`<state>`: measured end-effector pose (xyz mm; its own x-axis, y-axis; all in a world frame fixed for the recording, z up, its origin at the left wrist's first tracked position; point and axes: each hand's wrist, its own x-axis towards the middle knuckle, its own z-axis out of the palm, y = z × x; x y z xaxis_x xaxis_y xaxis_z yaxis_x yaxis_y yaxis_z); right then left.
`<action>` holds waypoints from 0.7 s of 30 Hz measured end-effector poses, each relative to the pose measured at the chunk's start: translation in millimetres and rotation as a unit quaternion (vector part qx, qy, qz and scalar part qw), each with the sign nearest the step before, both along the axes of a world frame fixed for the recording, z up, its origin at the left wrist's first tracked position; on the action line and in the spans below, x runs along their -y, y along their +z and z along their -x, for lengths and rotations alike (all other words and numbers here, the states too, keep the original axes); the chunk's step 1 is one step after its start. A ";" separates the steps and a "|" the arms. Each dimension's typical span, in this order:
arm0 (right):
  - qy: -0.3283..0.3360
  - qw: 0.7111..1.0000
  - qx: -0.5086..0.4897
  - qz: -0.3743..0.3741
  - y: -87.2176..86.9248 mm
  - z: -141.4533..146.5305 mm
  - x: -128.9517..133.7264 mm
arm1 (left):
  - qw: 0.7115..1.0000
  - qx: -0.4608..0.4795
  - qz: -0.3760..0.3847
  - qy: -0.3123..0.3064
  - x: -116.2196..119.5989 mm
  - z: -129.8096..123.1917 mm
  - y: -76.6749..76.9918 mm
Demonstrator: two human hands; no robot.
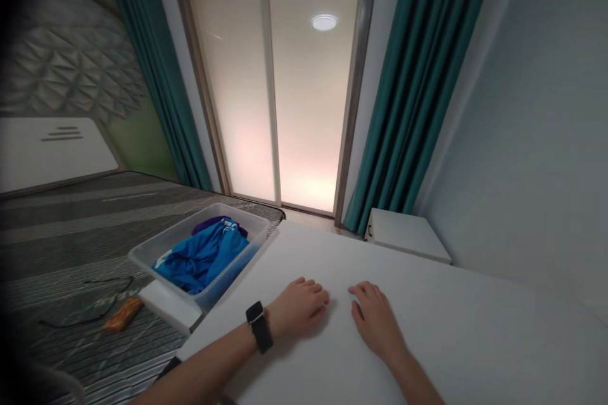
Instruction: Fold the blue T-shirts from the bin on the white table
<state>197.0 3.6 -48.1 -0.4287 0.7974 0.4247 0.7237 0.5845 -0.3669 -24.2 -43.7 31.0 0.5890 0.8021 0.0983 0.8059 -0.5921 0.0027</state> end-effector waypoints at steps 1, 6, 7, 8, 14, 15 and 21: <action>-0.001 1.000 0.002 -0.004 -1.1 0.0 -0.2 | 1.000 -0.002 0.003 0.001 2.1 6.7 2.7; -0.017 0.999 0.024 -0.026 -3.1 4.1 0.1 | 1.000 0.013 -0.006 0.018 12.4 45.8 24.5; -0.023 0.999 0.033 -0.032 -1.6 6.9 -0.2 | 1.000 0.018 -0.009 0.021 14.4 55.8 30.7; -0.028 0.998 0.043 -0.037 0.8 10.8 -0.8 | 0.999 0.023 -0.011 0.024 16.4 66.8 37.3; 0.030 0.996 0.078 -0.022 29.3 60.9 -13.9 | 0.993 0.044 -0.041 0.099 28.7 148.2 69.8; 0.047 0.996 0.075 -0.018 35.2 73.3 -16.8 | 0.991 0.042 -0.044 0.119 31.0 163.3 73.1; 0.151 0.988 0.014 -0.039 76.7 161.8 -29.0 | 0.957 0.021 -0.098 0.274 44.0 254.5 81.4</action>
<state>35.2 32.6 28.6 -0.6542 0.5968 0.4647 0.5220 0.8008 -0.2936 -278.7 -87.7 112.3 0.0783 0.9531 0.2924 0.9969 -0.0742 -0.0249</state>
